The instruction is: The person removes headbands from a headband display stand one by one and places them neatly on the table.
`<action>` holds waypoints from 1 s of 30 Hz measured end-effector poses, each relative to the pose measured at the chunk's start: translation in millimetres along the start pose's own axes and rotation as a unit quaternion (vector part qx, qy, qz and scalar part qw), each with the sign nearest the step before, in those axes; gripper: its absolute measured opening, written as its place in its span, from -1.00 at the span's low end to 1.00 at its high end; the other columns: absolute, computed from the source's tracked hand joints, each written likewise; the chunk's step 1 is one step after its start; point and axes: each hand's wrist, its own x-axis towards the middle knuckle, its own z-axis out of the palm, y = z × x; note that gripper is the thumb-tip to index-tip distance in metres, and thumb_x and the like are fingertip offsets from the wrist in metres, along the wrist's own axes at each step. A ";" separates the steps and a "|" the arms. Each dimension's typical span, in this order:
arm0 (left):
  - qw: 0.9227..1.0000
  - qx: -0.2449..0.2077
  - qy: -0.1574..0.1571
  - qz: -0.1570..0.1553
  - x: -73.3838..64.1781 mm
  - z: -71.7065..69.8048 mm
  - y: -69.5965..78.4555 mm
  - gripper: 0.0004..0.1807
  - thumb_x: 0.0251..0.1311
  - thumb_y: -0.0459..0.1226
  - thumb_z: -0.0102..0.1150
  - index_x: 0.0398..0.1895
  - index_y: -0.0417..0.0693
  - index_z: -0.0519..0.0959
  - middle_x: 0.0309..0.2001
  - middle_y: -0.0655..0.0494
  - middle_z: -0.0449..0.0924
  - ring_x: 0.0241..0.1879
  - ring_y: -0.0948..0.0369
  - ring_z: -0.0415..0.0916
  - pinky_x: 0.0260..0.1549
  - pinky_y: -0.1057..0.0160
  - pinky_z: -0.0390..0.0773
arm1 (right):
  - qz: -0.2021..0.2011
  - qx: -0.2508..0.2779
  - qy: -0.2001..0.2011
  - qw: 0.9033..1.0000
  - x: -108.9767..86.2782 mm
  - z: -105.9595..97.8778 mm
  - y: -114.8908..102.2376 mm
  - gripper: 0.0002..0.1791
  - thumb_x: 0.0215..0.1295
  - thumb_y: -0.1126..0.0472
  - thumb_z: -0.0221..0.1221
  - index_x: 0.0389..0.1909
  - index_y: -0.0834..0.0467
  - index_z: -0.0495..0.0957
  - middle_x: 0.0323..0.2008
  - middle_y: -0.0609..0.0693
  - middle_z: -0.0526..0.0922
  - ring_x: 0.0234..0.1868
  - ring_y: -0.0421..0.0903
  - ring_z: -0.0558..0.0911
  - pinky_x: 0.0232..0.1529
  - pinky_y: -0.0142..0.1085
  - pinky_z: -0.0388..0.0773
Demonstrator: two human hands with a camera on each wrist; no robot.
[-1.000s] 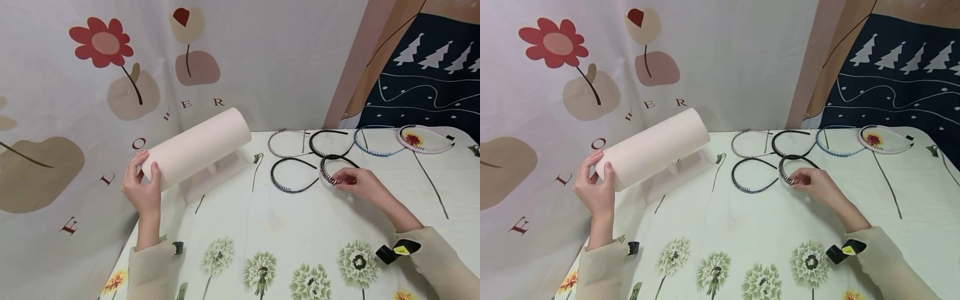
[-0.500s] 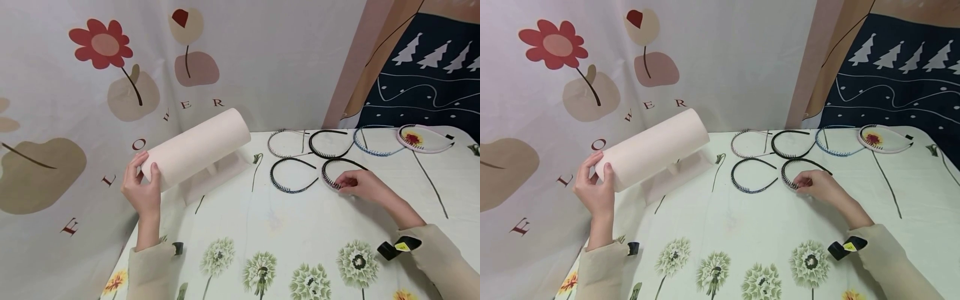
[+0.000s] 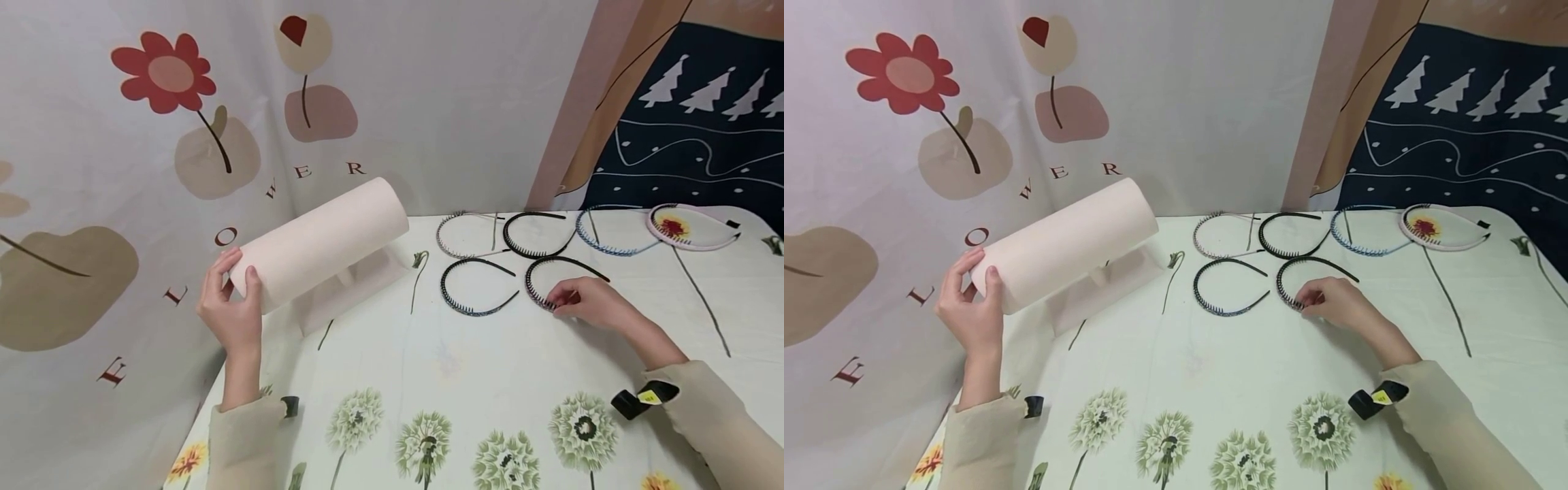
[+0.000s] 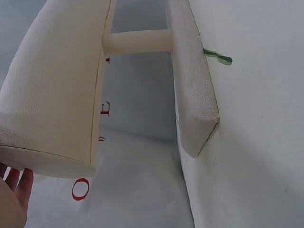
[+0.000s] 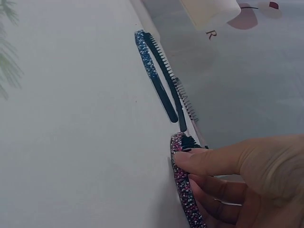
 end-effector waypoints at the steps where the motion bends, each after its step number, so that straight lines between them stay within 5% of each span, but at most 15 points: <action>1: 1.000 0.001 0.000 0.000 0.1 0.1 -0.6 -0.72 0.18 -0.37 0.25 -0.06 -0.34 0.67 0.05 -0.08 0.71 0.18 0.23 0.59 0.08 0.44 0.60 | 0.001 -0.003 0.001 1.000 0.0 0.1 0.0 -0.84 0.16 0.29 0.36 -0.22 0.20 0.70 -0.33 -0.03 0.73 -0.35 -0.28 0.53 -0.41 -0.42 0.45; 12: 1.000 0.005 -0.018 0.013 6.1 -1.2 -2.7 -0.72 0.15 -0.40 0.26 -0.07 -0.36 0.67 0.03 -0.10 0.72 0.15 0.23 0.60 0.04 0.49 0.60 | 0.008 0.014 0.005 1.000 -0.7 -2.8 2.4 -0.78 0.19 0.27 0.35 -0.14 0.23 0.68 -0.29 -0.01 0.72 -0.32 -0.29 0.56 -0.37 -0.44 0.50; 23: 0.998 0.065 -0.028 0.000 17.5 -6.2 -24.6 -0.75 0.21 -0.30 0.26 -0.07 -0.15 0.71 0.01 0.03 0.74 0.05 0.45 0.59 -0.01 0.58 0.58 | 0.002 -0.002 0.056 0.998 -7.3 -27.3 8.2 -0.79 0.26 0.27 0.30 -0.11 0.24 0.68 -0.27 0.06 0.75 -0.30 -0.44 0.55 -0.28 -0.53 0.52; 30: 0.997 0.073 -0.037 0.003 30.0 -7.9 -19.6 -0.74 0.27 -0.17 0.22 -0.09 -0.10 0.72 -0.09 0.02 0.76 -0.06 0.55 0.56 0.06 0.46 0.61 | 0.021 -0.003 0.101 0.995 -15.7 -46.2 15.4 -0.76 0.32 0.19 0.27 -0.08 0.23 0.68 -0.21 0.07 0.75 -0.32 -0.62 0.46 -0.30 -0.59 0.45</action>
